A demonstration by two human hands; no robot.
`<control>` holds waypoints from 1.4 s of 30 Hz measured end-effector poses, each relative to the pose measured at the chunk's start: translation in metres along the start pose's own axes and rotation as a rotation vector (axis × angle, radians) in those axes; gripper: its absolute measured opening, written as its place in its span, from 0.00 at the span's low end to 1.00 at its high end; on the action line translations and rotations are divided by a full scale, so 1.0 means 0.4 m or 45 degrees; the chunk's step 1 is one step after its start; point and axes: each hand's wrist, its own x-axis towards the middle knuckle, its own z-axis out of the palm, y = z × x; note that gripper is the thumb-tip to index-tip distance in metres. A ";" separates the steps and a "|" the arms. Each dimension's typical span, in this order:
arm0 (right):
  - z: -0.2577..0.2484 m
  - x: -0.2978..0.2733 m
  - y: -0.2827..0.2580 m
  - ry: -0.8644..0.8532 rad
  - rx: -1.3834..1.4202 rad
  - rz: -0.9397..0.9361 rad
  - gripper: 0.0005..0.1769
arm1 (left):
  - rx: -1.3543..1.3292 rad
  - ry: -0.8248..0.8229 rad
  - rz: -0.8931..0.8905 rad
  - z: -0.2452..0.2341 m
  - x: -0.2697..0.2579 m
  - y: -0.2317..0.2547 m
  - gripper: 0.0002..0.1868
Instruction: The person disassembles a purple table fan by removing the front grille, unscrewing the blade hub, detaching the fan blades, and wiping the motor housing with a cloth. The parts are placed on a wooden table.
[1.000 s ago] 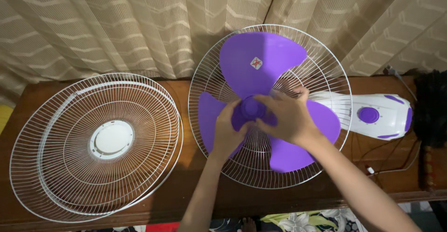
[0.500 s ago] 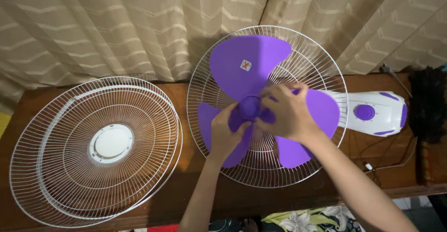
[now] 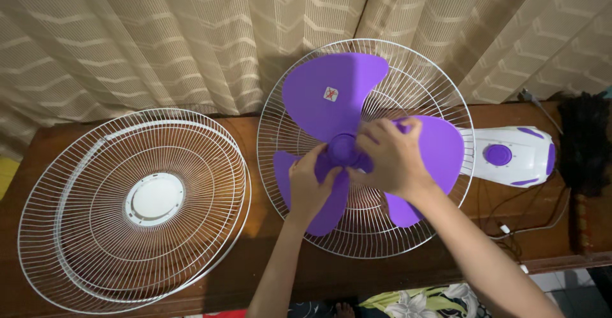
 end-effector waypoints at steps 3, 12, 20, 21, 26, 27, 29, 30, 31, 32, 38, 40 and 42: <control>-0.015 -0.015 0.004 -0.031 0.028 0.176 0.31 | 0.007 0.006 0.019 -0.003 0.000 0.003 0.30; 0.029 -0.014 0.001 0.306 0.054 -0.183 0.26 | -0.013 0.070 0.010 -0.001 0.002 0.016 0.29; 0.058 -0.015 0.025 0.302 0.062 -0.120 0.27 | 0.000 0.083 0.061 -0.002 0.012 0.017 0.28; 0.065 -0.011 0.024 0.329 0.031 -0.173 0.29 | -0.006 0.068 0.069 -0.004 0.015 0.019 0.28; 0.086 -0.027 0.025 0.330 0.060 -0.092 0.19 | -0.043 0.022 0.044 -0.003 0.022 0.035 0.30; 0.086 -0.031 0.026 0.310 0.085 -0.037 0.16 | -0.033 0.024 0.061 -0.004 0.023 0.036 0.30; 0.082 -0.036 0.029 0.215 0.074 0.077 0.19 | -0.014 0.023 0.094 -0.005 0.023 0.038 0.30; 0.078 -0.036 0.030 0.168 0.068 0.134 0.20 | -0.014 0.013 0.090 -0.006 0.025 0.038 0.29; 0.074 -0.033 0.031 0.218 0.118 0.068 0.23 | -0.014 0.003 0.085 -0.007 0.027 0.038 0.28; 0.070 -0.031 0.031 0.268 0.168 0.002 0.27 | -0.014 -0.008 0.081 -0.008 0.026 0.038 0.28; 0.062 -0.017 0.009 0.211 0.156 -0.079 0.30 | -0.106 -0.005 0.165 -0.009 0.025 0.053 0.23; 0.061 -0.020 0.002 0.199 0.208 -0.022 0.30 | -0.162 -0.003 0.182 -0.013 0.026 0.061 0.23; 0.062 -0.026 -0.003 0.219 0.297 0.039 0.31 | -0.203 0.004 0.162 -0.018 0.027 0.067 0.22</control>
